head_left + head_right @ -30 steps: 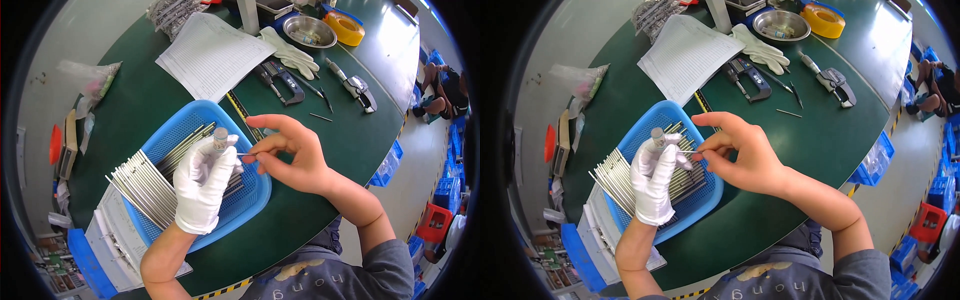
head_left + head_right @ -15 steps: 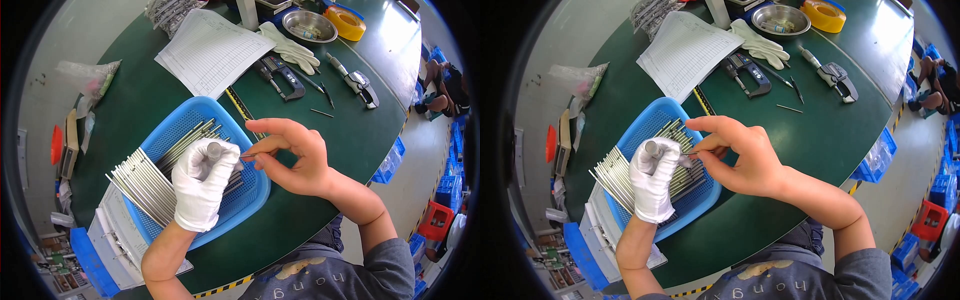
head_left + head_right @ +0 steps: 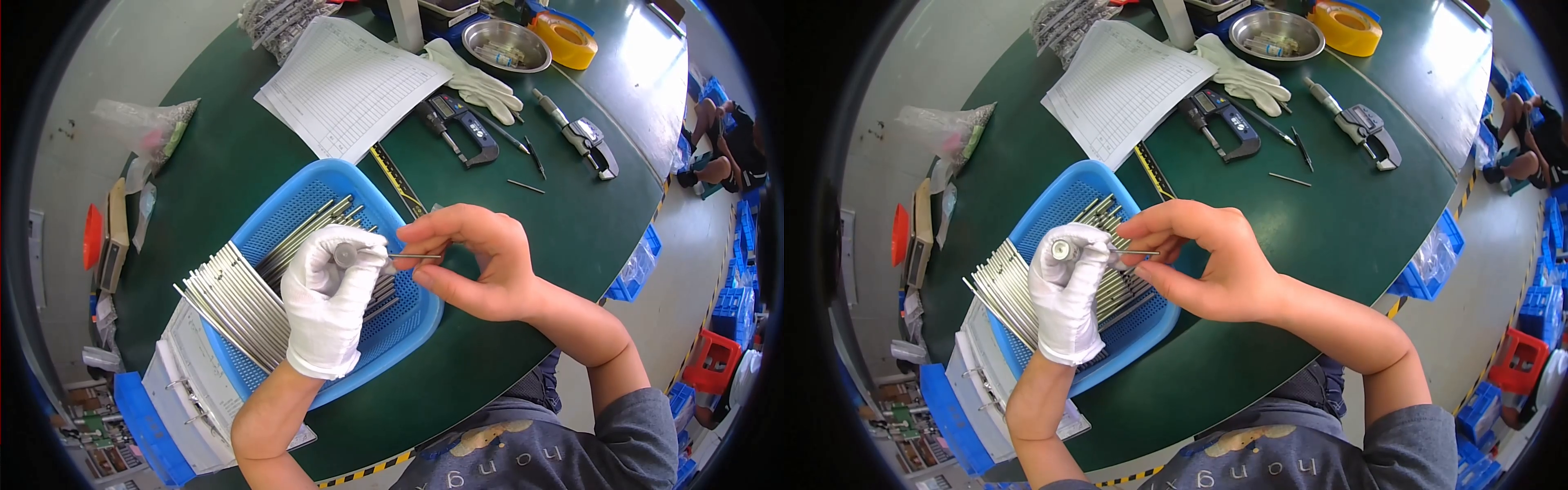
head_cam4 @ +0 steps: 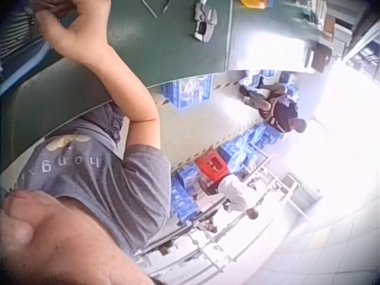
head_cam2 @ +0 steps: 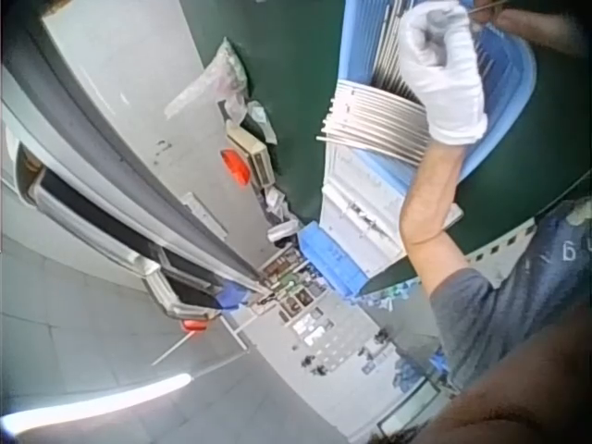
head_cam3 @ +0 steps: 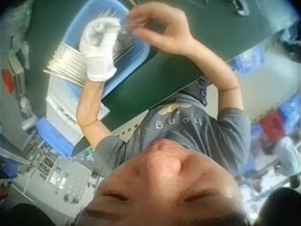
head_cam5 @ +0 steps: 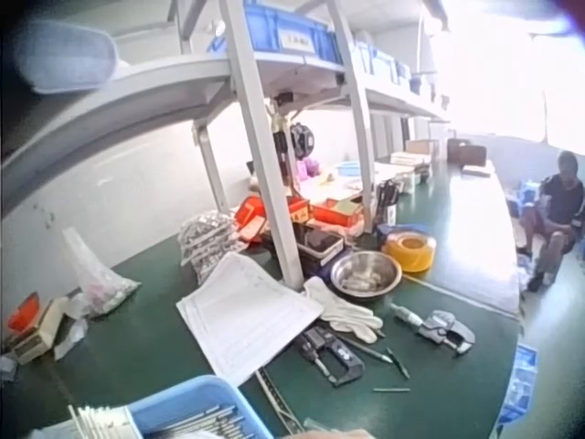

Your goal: Inspecting and measuring metal rods at a workshop table.

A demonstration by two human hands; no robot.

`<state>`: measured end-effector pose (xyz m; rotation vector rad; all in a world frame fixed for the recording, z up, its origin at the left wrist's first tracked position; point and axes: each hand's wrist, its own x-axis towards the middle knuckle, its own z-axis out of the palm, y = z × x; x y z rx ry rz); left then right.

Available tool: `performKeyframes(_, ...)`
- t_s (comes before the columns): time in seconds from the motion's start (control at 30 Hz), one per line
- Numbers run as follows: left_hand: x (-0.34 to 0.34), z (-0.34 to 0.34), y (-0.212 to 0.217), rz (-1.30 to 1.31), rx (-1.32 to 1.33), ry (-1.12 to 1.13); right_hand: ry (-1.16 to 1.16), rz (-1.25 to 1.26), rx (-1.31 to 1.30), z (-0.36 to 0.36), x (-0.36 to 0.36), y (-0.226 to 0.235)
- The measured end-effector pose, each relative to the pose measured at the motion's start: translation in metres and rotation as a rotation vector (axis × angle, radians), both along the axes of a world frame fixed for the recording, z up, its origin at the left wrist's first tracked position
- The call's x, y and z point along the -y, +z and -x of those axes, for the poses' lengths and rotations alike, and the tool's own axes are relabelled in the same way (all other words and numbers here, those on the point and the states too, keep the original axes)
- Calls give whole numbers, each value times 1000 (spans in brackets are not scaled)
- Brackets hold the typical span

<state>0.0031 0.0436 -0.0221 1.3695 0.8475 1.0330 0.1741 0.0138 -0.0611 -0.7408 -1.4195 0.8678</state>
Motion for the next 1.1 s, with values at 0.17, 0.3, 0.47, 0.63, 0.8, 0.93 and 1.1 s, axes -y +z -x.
performKeyframes(0.17, 0, -2, -2, 78, -8, 8, 64, 80, -73, 0, -1, 1)
performKeyframes(0.3, -1, -4, -4, 114, -82, -44, 237, 403, -328, -12, -1, 17)
performKeyframes(0.47, -10, -2, -8, 160, -39, 43, -372, 66, 272, -52, -19, 8)
performKeyframes(0.63, -7, -2, -5, 171, -19, 50, -327, 296, 982, -45, -16, 2)
performKeyframes(0.8, -7, -4, -8, 24, -177, 109, -371, 289, 992, -46, -17, 5)
performKeyframes(0.93, -3, -7, -9, -134, -198, 6, -179, -2, 463, -35, -9, 12)
performKeyframes(1.1, -2, 0, -15, -159, -346, -132, -77, 92, 407, -19, -1, 19)
